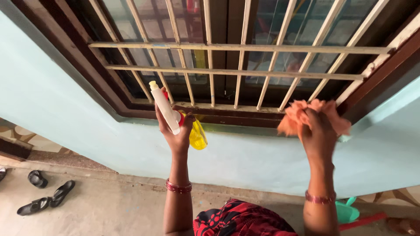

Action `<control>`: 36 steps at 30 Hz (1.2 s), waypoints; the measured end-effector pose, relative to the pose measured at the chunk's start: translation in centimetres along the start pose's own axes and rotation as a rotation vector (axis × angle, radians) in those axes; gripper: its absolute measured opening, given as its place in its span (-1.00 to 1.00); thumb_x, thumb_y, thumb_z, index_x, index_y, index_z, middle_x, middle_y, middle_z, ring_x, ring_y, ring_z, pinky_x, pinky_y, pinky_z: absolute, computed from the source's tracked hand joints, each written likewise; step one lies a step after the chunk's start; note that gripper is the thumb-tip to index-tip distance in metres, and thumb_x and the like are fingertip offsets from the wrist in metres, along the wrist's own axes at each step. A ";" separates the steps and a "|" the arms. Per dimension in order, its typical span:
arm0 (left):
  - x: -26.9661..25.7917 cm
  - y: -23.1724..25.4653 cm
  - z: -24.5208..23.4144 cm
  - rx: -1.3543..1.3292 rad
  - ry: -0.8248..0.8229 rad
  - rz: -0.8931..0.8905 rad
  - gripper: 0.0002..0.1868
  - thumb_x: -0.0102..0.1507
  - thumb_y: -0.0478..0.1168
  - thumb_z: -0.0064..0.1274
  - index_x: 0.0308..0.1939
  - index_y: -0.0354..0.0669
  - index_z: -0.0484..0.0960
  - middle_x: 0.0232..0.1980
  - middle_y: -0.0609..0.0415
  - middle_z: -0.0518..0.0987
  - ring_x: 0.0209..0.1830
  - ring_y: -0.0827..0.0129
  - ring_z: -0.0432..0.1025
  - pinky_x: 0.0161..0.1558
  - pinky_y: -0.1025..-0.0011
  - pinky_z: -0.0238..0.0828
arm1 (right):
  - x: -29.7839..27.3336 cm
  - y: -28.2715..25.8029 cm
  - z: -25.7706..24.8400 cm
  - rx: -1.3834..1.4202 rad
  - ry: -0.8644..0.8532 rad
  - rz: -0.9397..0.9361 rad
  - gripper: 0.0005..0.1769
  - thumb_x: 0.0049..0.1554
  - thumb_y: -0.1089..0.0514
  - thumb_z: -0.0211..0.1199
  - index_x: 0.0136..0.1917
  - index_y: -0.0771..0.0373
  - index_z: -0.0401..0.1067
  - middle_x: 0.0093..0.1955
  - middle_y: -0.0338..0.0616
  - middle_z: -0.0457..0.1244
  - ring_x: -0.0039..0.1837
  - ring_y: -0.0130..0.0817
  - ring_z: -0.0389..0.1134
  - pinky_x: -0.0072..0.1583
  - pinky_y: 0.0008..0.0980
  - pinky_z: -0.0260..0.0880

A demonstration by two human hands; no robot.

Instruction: The person sprays a cleaning solution onto a window with metal grilles and wipes the grilles and glass with a cloth. The person repeatedly sprays and wipes different sections of the window throughout the clip.

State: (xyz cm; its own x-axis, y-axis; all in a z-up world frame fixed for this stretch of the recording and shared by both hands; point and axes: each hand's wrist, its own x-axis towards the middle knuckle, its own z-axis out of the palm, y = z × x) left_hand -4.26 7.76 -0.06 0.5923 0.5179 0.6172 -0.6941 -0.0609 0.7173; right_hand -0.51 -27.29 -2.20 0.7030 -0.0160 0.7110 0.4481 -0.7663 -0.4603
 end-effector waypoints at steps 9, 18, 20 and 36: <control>-0.6 -1.6 -0.4 -0.012 0.017 -0.031 0.02 0.08 -0.47 0.10 0.61 -0.30 0.02 0.28 -0.14 0.37 -0.09 0.43 0.48 -0.02 0.38 0.62 | 10.6 -4.9 4.8 -0.107 0.460 -0.445 -0.62 0.34 0.21 0.21 0.41 0.31 0.39 0.45 0.17 0.22 0.53 0.17 0.16 0.53 0.17 0.03; -1.2 0.0 -0.1 -0.060 -0.013 0.047 -0.04 0.11 -0.49 0.06 0.59 -0.35 0.03 0.40 -0.09 0.31 -0.09 0.40 0.50 -0.01 0.40 0.60 | 1.6 3.4 11.2 0.075 0.090 -0.186 -0.64 0.27 0.37 0.04 0.30 0.30 0.43 0.38 0.03 0.29 0.48 0.06 0.30 0.52 -0.05 0.24; -1.4 0.0 -0.2 -0.061 -0.014 -0.010 -0.04 0.11 -0.49 0.04 0.59 -0.35 0.02 0.00 -0.15 0.48 -0.16 0.38 0.53 -0.02 0.41 0.57 | -1.6 3.1 11.1 0.045 0.092 -0.272 -0.60 0.27 0.37 0.09 0.37 0.36 0.41 0.44 0.16 0.22 0.51 0.14 0.22 0.50 0.03 0.19; -1.5 0.1 -0.2 -0.019 -0.029 0.067 -0.03 0.11 -0.49 0.02 0.62 -0.37 0.01 0.21 -0.10 0.46 -0.15 0.40 0.50 0.00 0.42 0.53 | 3.8 0.5 10.0 0.216 0.056 -0.225 -0.57 0.14 0.49 0.05 0.26 0.33 0.42 0.25 0.14 0.27 0.33 0.06 0.34 0.36 -0.03 0.37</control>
State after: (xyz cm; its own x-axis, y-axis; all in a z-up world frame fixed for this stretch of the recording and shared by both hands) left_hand -5.32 7.16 -1.04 0.5561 0.4880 0.6727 -0.7398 -0.0782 0.6683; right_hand 7.90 -21.34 -5.07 0.5438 0.0983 0.8334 0.7000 -0.6009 -0.3859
